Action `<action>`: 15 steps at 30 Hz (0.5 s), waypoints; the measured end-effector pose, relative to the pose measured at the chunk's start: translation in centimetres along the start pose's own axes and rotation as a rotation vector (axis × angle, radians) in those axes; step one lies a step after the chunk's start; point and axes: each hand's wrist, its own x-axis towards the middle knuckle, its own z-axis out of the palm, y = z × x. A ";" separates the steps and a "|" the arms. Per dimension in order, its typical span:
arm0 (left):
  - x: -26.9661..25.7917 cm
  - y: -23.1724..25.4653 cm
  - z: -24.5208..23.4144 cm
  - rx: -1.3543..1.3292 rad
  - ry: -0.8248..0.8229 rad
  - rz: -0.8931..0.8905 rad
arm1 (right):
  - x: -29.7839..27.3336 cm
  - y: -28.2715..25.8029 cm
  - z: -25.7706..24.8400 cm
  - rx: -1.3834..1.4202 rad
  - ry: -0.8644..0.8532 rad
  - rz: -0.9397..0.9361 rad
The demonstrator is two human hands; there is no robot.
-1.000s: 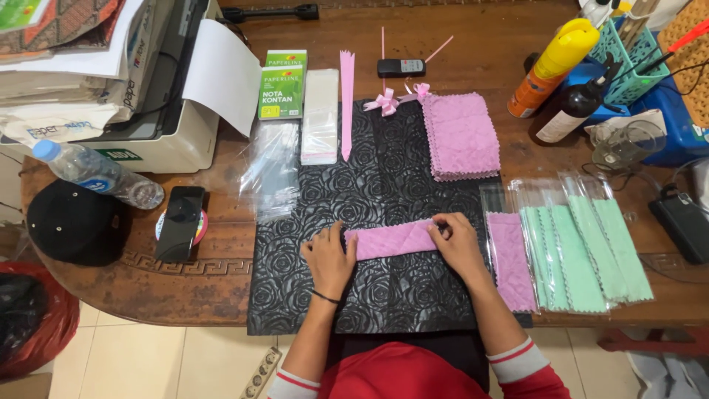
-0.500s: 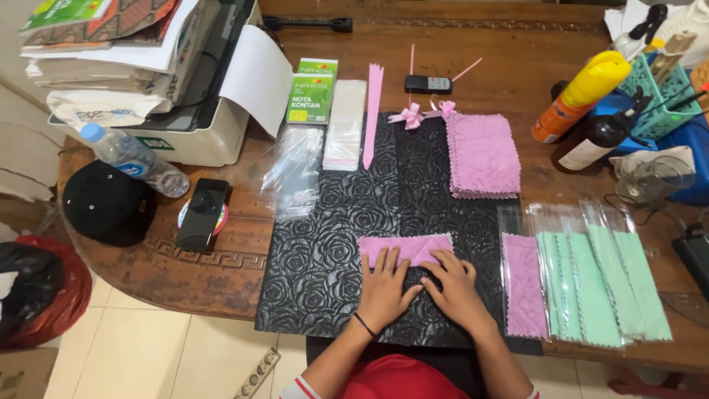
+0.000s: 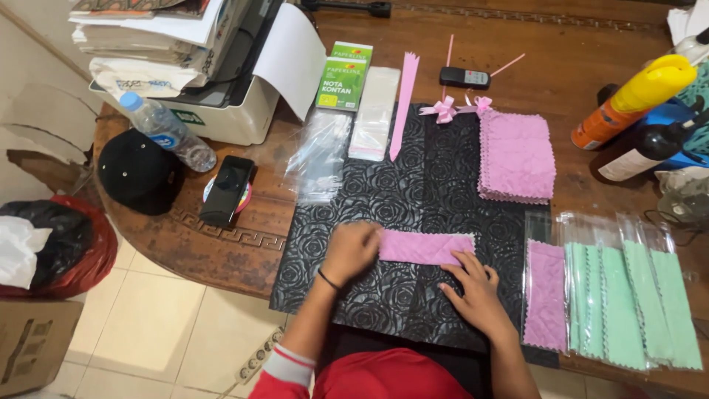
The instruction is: The person folds small pink cloths and places them into clear plastic bags one at a time on a workspace table.
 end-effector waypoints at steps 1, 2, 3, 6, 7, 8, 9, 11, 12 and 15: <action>0.8 -1.4 -1.1 0.001 0.003 -0.006 | -0.2 0.0 0.0 0.000 -0.004 -0.005; 1.7 -2.8 -2.3 -0.012 0.070 -0.216 | -0.1 0.0 0.0 0.011 -0.009 -0.001; 2.6 -4.2 -3.5 -0.026 0.137 -0.427 | -0.2 0.1 0.0 0.021 -0.013 0.002; 4.7 -11.9 -4.6 0.187 0.436 -0.171 | -0.3 0.5 0.5 0.027 0.004 -0.001; 5.3 -12.1 -5.2 0.186 0.434 -0.170 | -0.2 0.4 0.5 0.027 0.004 0.000; 5.8 -12.2 -5.7 0.237 0.376 -0.262 | -0.2 0.4 0.5 0.031 -0.001 0.003; 6.3 -12.4 -6.2 0.288 0.316 -0.354 | -0.2 0.3 0.4 0.035 -0.007 0.007; 7.1 -13.1 -5.7 0.394 0.280 -0.359 | -0.2 0.2 0.3 0.049 -0.015 0.020; 7.6 -13.5 -5.4 0.500 0.246 -0.363 | -0.2 0.1 0.3 0.063 -0.021 0.030; 8.6 -16.0 -3.5 0.630 0.207 -0.443 | -0.3 0.3 0.5 0.058 -0.001 0.009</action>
